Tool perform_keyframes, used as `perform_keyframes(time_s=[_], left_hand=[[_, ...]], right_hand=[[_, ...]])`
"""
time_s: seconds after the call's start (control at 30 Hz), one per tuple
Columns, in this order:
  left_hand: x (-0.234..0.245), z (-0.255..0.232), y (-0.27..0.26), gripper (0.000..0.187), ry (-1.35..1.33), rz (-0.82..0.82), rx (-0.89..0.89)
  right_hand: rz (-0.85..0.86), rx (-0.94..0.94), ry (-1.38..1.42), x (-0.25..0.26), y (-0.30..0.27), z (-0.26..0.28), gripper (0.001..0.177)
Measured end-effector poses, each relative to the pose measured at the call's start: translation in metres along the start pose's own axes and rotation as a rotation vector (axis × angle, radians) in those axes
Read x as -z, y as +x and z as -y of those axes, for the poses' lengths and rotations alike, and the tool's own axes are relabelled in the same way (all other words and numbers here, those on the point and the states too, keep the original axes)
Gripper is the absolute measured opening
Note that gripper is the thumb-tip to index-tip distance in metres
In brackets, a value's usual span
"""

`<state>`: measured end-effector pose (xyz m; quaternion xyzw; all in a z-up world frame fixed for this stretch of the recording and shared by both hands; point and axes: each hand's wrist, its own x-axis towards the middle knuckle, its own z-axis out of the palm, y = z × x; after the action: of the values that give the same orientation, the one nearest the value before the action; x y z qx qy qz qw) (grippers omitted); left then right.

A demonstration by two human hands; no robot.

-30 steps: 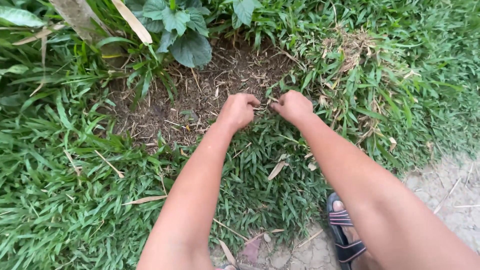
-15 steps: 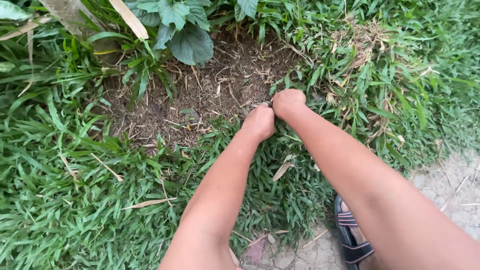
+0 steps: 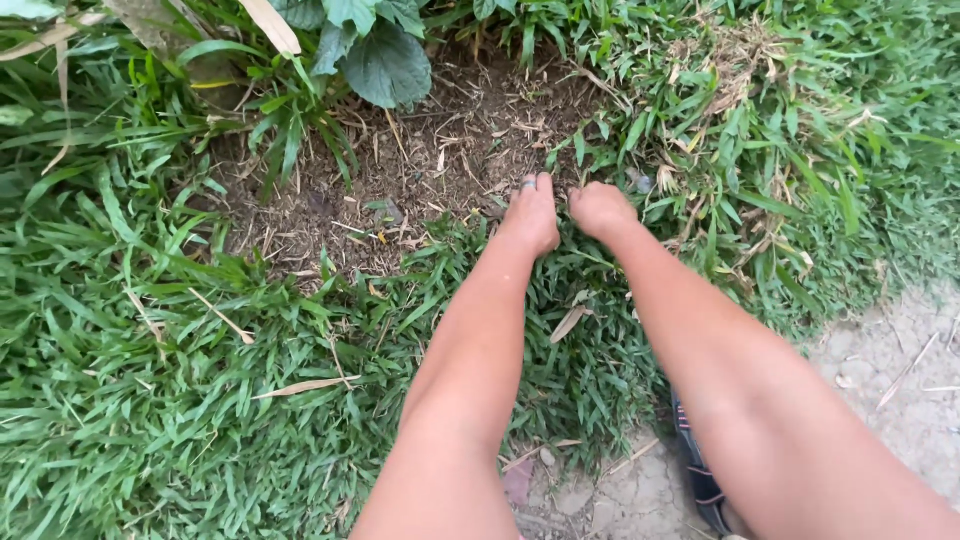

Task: Remove weeds and grass from the soil by hand in a garden area.

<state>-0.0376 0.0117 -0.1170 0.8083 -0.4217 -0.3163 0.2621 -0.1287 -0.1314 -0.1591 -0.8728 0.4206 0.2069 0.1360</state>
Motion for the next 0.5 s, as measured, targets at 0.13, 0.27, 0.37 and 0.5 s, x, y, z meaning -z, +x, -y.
perform_keyframes(time_s=[0.13, 0.27, 0.37, 0.5], left_hand=[[-0.011, 0.003, 0.011, 0.077, 0.005, -0.005, 0.027], [-0.011, 0.001, 0.012, 0.071, 0.038, -0.014, 0.035], [-0.005, -0.001, 0.009, 0.068, 0.021, -0.024, 0.032], [-0.004, 0.003, 0.017, 0.075, -0.009, -0.045, 0.04]], right_hand=[[-0.185, -0.029, 0.194, -0.033, 0.008, -0.008, 0.057], [-0.326, -0.047, 0.378, -0.057, 0.008, -0.014, 0.057], [-0.413, -0.042, 0.494, -0.068, 0.002, -0.015, 0.055], [-0.39, -0.077, 0.616, -0.068, 0.01, -0.022, 0.054]])
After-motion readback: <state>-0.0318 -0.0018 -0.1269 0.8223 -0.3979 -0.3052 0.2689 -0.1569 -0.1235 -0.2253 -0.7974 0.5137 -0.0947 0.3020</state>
